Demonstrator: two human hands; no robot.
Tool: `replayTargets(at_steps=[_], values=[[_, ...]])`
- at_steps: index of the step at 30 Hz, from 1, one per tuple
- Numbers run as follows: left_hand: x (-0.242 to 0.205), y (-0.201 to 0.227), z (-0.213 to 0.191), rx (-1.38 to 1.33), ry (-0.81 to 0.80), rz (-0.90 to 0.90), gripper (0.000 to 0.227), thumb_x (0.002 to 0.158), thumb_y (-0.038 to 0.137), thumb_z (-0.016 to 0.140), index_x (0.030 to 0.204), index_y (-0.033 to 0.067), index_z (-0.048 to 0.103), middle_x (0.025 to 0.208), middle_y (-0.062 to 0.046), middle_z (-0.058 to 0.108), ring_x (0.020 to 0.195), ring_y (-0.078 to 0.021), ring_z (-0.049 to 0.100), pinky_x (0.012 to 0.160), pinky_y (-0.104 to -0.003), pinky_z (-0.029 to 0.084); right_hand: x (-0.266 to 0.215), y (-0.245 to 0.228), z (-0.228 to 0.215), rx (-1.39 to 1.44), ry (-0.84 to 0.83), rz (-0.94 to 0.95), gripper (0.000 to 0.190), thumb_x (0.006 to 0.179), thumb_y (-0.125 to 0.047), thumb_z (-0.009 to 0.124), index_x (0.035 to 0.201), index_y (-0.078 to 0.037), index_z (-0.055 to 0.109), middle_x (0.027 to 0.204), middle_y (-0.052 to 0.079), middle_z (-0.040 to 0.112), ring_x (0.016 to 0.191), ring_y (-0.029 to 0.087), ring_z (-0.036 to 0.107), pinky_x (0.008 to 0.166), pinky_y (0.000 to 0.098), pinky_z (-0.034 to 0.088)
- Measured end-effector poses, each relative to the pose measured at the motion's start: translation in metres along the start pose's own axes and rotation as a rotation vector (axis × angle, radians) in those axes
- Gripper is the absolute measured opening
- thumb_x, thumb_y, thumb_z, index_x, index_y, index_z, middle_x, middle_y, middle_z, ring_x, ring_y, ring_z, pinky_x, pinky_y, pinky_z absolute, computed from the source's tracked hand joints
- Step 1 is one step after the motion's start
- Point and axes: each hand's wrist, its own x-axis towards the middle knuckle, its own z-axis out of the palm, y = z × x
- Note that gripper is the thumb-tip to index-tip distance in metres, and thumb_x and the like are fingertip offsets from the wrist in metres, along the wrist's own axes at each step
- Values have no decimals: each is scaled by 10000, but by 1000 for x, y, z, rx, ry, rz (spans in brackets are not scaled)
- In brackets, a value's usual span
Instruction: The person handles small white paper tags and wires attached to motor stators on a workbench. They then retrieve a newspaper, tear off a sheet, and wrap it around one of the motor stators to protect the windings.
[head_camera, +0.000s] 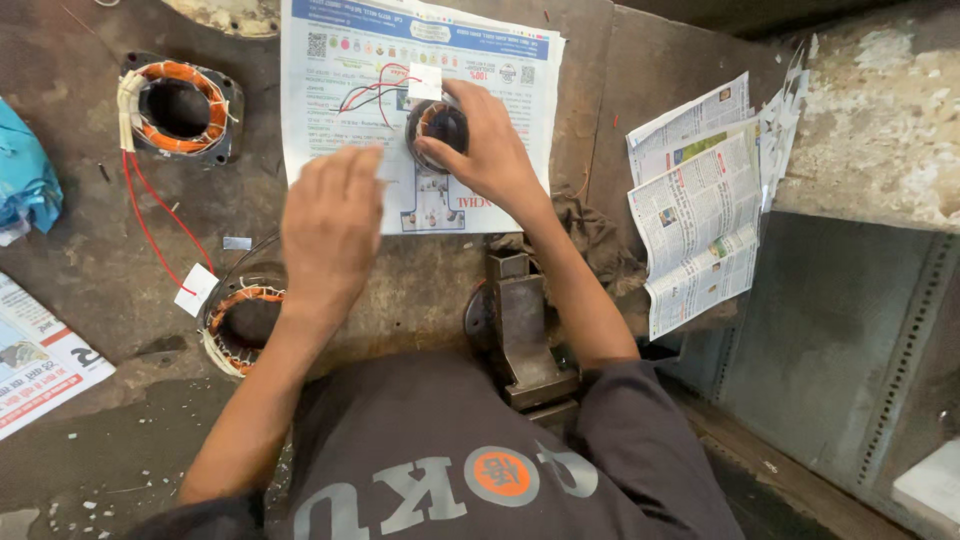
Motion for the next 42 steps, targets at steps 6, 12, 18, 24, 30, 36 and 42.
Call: replayTargets(at_steps=[6, 12, 18, 24, 30, 36, 42], values=[[118, 2, 23, 176, 123, 426, 707, 743, 223, 802, 1423, 186, 609, 1212, -52, 672, 1300, -268, 548, 1098, -444, 444, 0, -11, 10, 0, -8, 51, 996, 705, -361, 961, 1447, -24, 388, 1384, 184, 520, 1281, 385, 524, 1076, 470, 455], [176, -31, 47, -188, -655, 284, 507, 758, 192, 844, 1215, 145, 629, 1104, -136, 698, 1022, -362, 669, 817, -494, 527, -3, -15, 10, 16, 124, -31, 1003, 703, -294, 964, 1463, -18, 371, 1411, 188, 506, 1277, 397, 510, 1075, 473, 449], [166, -44, 47, -451, -563, 368, 367, 849, 182, 818, 1133, 87, 606, 1103, -156, 679, 1052, -374, 648, 852, -483, 516, -4, -14, 9, 44, 122, -27, 951, 721, -284, 952, 1459, -62, 395, 1408, 159, 524, 1300, 379, 533, 1091, 464, 462], [163, -58, 29, -440, -460, 372, 419, 820, 121, 811, 1168, 83, 581, 1165, -156, 651, 1078, -380, 626, 865, -486, 503, -3, -15, 5, 43, 109, 6, 919, 738, -274, 949, 1455, -82, 407, 1404, 158, 531, 1305, 359, 537, 1093, 467, 466], [157, -56, 12, -404, -416, 391, 459, 798, 81, 808, 1186, 77, 564, 1144, -163, 634, 1081, -379, 627, 864, -484, 507, -4, -12, 4, 26, 161, -27, 934, 731, -265, 960, 1460, -76, 406, 1437, 164, 523, 1343, 366, 517, 1118, 466, 459], [151, -57, -1, -435, -367, 331, 498, 829, 93, 824, 1227, 60, 527, 1214, -191, 620, 1039, -384, 639, 834, -485, 518, -7, -3, 8, 20, 173, -29, 945, 749, -266, 963, 1476, -60, 396, 1458, 176, 512, 1365, 375, 504, 1137, 466, 447], [149, -62, -13, -411, -305, 347, 521, 890, 114, 839, 1296, 57, 518, 1254, -216, 611, 1122, -420, 621, 899, -507, 513, -8, 5, 8, 7, 215, -49, 959, 755, -277, 970, 1484, -43, 391, 1458, 198, 507, 1366, 384, 505, 1147, 468, 441]])
